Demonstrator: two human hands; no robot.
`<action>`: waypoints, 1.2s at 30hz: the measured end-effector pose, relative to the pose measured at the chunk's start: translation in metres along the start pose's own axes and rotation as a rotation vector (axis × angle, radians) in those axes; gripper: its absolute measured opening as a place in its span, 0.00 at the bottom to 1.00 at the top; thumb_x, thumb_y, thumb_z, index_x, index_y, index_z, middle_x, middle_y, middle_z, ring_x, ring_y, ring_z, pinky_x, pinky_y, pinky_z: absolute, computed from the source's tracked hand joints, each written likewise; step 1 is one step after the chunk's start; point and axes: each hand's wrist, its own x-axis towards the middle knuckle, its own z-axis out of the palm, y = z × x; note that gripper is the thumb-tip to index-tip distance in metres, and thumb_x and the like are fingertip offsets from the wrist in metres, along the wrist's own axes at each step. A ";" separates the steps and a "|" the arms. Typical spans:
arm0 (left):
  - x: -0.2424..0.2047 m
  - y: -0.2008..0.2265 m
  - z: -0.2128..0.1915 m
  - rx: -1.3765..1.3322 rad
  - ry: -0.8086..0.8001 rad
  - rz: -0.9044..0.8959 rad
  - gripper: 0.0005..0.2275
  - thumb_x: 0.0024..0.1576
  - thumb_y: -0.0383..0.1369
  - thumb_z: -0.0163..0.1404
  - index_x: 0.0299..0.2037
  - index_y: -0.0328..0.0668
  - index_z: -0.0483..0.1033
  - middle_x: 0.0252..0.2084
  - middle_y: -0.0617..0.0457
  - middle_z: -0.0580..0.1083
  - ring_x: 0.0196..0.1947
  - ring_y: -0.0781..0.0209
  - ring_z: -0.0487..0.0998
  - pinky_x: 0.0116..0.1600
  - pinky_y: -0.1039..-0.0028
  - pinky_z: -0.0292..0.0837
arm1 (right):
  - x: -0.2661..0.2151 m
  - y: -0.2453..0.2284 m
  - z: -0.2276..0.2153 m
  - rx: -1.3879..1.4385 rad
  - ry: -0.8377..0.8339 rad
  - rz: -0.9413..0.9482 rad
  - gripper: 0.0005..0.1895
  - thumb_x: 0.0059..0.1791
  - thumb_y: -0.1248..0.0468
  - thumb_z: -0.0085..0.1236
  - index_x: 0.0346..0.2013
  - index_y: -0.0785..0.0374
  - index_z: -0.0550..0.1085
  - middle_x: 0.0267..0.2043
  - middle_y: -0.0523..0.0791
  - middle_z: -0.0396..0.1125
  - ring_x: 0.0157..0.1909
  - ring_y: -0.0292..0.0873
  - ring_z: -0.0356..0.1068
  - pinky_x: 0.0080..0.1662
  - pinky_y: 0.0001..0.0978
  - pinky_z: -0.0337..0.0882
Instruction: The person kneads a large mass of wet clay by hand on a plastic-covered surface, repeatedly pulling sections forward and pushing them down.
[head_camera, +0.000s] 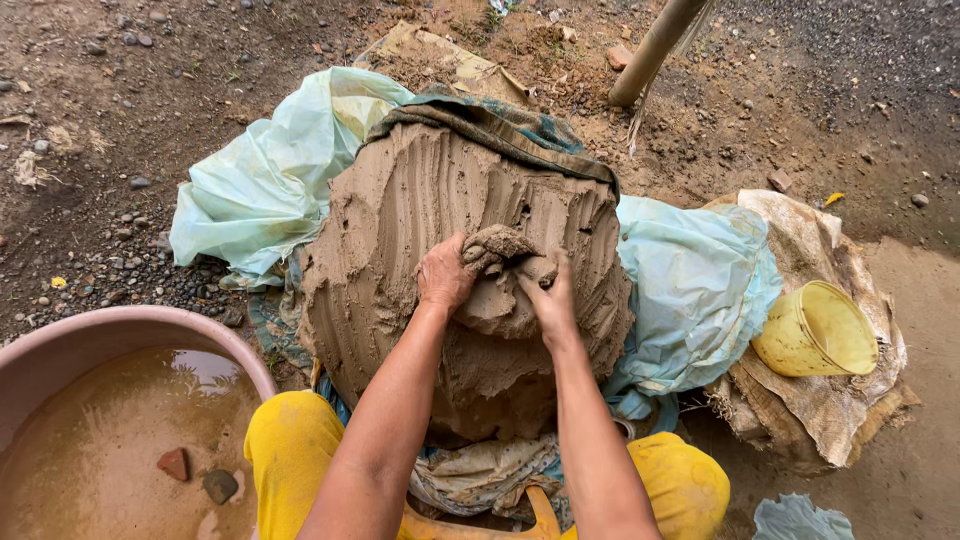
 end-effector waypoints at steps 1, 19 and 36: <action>0.003 0.001 0.000 -0.021 -0.074 -0.068 0.10 0.60 0.36 0.58 0.34 0.44 0.70 0.30 0.47 0.75 0.30 0.57 0.77 0.39 0.60 0.77 | -0.013 -0.003 -0.010 0.436 -0.155 -0.087 0.48 0.50 0.58 0.57 0.79 0.45 0.43 0.60 0.16 0.51 0.49 0.43 0.78 0.51 0.24 0.68; 0.000 0.018 -0.030 -0.038 -0.015 0.004 0.13 0.55 0.41 0.58 0.37 0.41 0.73 0.34 0.41 0.78 0.36 0.44 0.80 0.45 0.55 0.75 | -0.045 0.005 0.070 -0.823 0.594 -0.742 0.16 0.38 0.60 0.71 0.33 0.68 0.80 0.52 0.57 0.70 0.59 0.59 0.68 0.65 0.60 0.61; 0.009 -0.021 0.019 0.034 -0.029 0.011 0.03 0.56 0.27 0.51 0.33 0.47 0.70 0.30 0.51 0.76 0.31 0.61 0.77 0.41 0.66 0.78 | -0.178 -0.002 -0.040 -0.356 -1.094 0.001 0.12 0.47 0.54 0.65 0.36 0.59 0.81 0.37 0.43 0.75 0.39 0.39 0.75 0.43 0.37 0.76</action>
